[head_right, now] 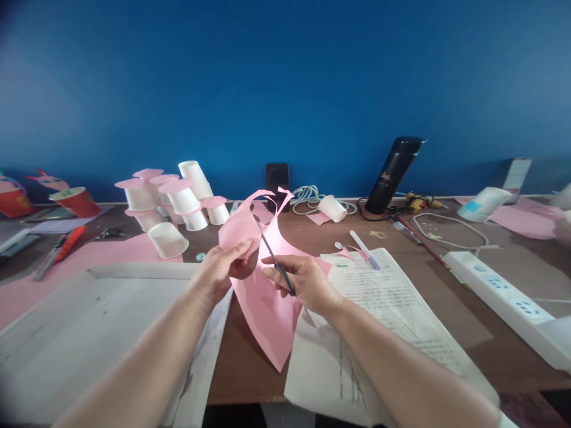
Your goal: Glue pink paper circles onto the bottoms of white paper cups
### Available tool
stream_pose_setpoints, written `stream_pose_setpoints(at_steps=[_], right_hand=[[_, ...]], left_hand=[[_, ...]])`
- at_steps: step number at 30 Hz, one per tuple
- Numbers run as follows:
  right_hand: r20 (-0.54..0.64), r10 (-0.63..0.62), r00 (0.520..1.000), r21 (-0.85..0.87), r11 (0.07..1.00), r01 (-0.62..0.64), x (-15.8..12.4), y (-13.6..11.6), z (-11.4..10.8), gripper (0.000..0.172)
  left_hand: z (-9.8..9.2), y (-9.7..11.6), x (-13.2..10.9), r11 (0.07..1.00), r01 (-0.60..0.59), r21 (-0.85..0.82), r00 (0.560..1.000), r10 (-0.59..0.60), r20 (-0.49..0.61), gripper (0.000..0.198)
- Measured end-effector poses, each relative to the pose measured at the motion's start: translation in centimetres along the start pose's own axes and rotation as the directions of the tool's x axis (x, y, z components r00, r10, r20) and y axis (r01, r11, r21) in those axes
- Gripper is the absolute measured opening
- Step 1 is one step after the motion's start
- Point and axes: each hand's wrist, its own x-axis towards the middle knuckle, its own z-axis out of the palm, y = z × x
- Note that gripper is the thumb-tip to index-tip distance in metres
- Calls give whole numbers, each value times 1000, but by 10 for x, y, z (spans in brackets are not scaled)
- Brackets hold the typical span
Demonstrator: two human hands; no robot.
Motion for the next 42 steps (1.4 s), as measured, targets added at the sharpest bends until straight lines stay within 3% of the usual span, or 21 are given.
stream_pose_setpoints(at_steps=[6,16,30,42], right_hand=[[14,29,999,-48,998,-28,2,1,-3,57],[1,28,1000,-40,999,-28,5,7,-3,54],[2,-1,1000,72,997,1,2,3,3,45],[4,-29,1000,24,999,29,2,7,1,45]], left_hand=[[0,-2,0,999,-26,33,999,27,-30,39],[2,-5,0,1000,15,-10,998,-15,69,37],[4,-1,-2,999,44,-31,995,-41,95,36],[2,-3,-2,1000,-5,-7,990,5,142,38]])
